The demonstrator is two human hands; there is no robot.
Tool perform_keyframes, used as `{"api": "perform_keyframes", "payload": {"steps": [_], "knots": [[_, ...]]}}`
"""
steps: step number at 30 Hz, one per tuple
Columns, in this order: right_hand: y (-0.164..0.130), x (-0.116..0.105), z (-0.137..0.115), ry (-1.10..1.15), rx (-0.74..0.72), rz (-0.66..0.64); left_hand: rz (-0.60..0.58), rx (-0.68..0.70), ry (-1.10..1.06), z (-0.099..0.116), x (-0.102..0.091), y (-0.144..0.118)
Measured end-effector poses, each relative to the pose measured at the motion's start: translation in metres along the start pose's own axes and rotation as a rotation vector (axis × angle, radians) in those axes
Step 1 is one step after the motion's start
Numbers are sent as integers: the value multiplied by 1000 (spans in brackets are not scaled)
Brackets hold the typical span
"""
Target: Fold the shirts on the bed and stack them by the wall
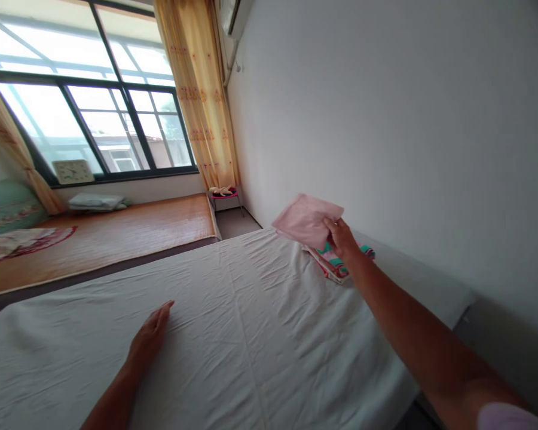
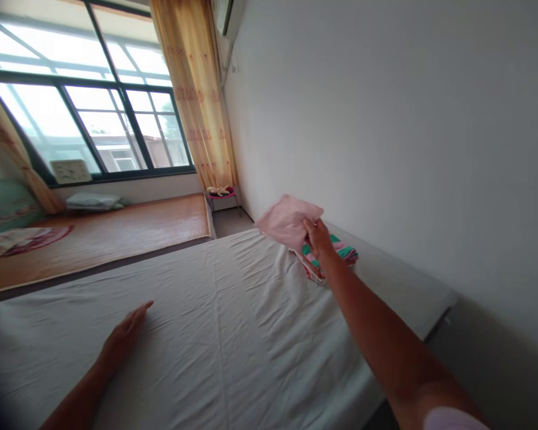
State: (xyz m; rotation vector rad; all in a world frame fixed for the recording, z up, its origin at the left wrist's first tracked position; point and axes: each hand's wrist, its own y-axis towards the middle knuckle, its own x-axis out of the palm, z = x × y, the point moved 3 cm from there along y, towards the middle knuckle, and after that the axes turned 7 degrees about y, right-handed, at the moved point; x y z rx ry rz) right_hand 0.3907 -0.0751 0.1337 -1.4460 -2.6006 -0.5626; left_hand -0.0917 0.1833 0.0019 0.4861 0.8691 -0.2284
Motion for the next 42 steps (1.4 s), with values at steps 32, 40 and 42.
{"api": "perform_keyframes", "payload": {"steps": [32, 40, 42], "knots": [[80, -168, 63, -970, 179, -130, -68, 168, 323, 17, 8, -7], [77, -165, 71, -551, 689, -104, -79, 181, 355, 16, 9, -8], [75, -162, 66, -557, 742, -99, -79, 176, 355, 18, 8, -9]]}}
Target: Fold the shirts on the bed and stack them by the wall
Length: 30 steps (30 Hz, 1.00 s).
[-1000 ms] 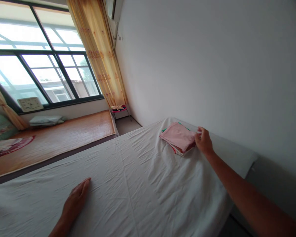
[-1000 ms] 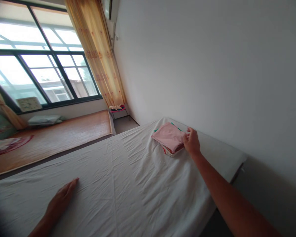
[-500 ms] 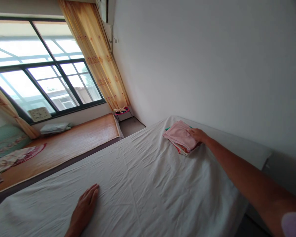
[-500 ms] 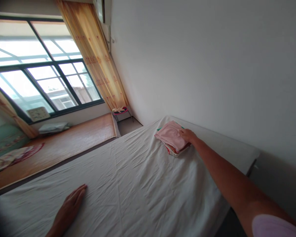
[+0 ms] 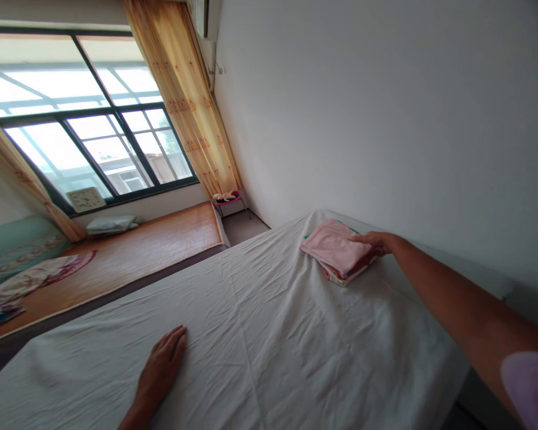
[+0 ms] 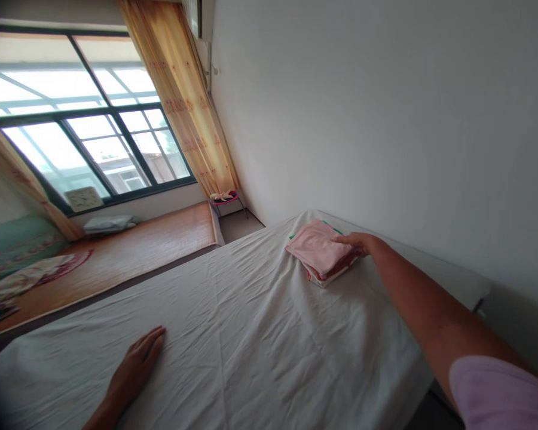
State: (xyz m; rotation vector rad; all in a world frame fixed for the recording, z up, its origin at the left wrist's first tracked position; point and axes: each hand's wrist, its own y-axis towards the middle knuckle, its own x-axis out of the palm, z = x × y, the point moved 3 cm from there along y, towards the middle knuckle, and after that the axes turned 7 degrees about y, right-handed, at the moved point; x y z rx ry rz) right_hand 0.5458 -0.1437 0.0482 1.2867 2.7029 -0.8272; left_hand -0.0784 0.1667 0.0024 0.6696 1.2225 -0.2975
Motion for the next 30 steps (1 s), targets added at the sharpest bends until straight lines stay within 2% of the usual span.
{"api": "perform_keyframes", "payload": {"steps": [2, 4, 6, 8, 10, 12, 14, 16, 18, 20, 22, 24, 26, 27, 30], "knots": [[-9, 6, -6, 15, -8, -46, -2, -5, -11, 2, -1, -1], [-24, 22, -19, 79, -88, -135, 0, -4, -29, 4, -3, -3], [-44, 46, -38, 149, -214, -241, 9, -6, -49, 8, -4, -5], [-70, 80, -61, 188, -357, -333, 23, -22, -84, 14, -7, -9], [-103, 123, -83, 200, -499, -424, 33, -54, -165, 24, -15, -12], [-140, 174, -101, 194, -612, -516, 52, -77, -310, 39, -32, -15], [-179, 232, -111, 177, -712, -590, 171, -30, -434, 57, -61, -18], [-219, 292, -115, 123, -827, -610, 308, 14, -476, 68, -97, -23], [-256, 348, -113, 72, -952, -648, 311, 51, -515, 66, -127, -34], [-286, 398, -107, 69, -994, -798, 274, 10, -548, 43, -144, -53], [-303, 440, -97, 68, -896, -1003, 239, -91, -541, 4, -149, -79], [-309, 475, -84, -8, -766, -1124, 214, -212, -477, -39, -147, -111], [-307, 507, -69, -206, -709, -1139, 192, -309, -408, -75, -142, -140], [-306, 521, -61, -326, -728, -1121, 188, -349, -391, -89, -140, -152], [-314, 562, -42, -571, -965, -1044, 186, -404, -397, -108, -137, -171]]}}
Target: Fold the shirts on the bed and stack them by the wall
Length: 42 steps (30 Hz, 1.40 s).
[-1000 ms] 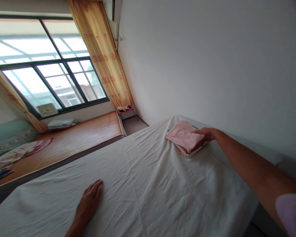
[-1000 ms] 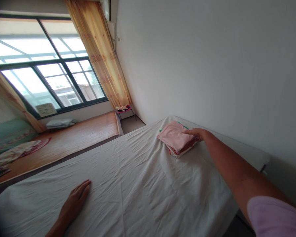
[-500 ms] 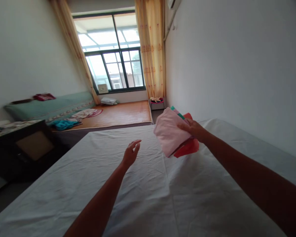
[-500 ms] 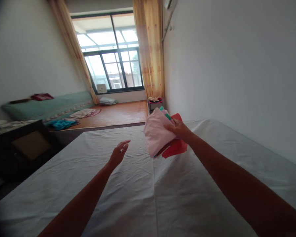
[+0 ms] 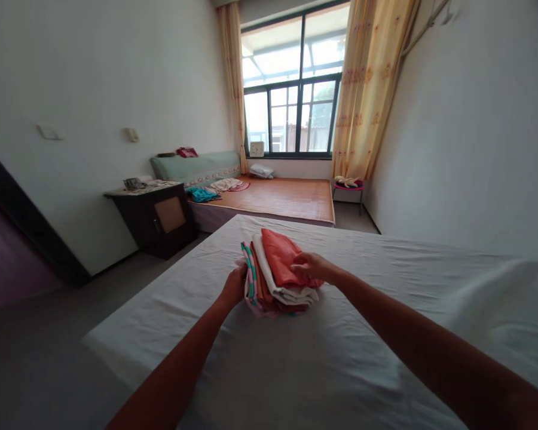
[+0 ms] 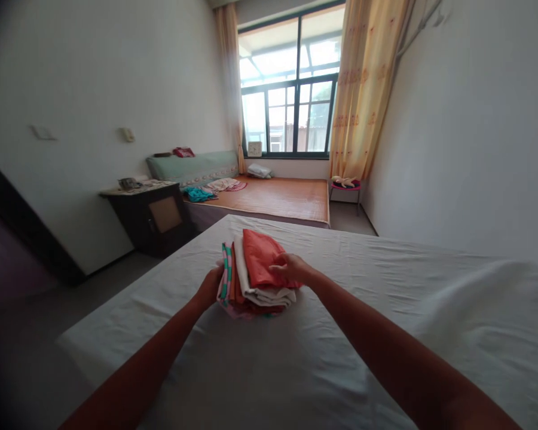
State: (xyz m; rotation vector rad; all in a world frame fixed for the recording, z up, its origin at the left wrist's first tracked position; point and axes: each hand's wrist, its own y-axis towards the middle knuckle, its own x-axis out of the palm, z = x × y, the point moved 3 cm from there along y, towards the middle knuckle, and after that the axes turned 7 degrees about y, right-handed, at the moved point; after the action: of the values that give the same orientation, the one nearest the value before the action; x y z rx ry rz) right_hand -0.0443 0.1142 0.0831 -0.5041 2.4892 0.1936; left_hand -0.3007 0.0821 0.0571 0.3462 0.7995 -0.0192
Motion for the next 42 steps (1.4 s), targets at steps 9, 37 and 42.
{"api": "perform_keyframes", "payload": {"steps": [9, 37, 42], "knots": [[39, 0, -40, -343, -172, 184, 16, 6, -252, 16, -17, 24], [10, 83, -64, -818, -269, -114, -193, 104, 522, 22, -86, -19], [15, 16, -90, -674, -311, 165, -125, 85, 489, 17, -85, -28]]}}
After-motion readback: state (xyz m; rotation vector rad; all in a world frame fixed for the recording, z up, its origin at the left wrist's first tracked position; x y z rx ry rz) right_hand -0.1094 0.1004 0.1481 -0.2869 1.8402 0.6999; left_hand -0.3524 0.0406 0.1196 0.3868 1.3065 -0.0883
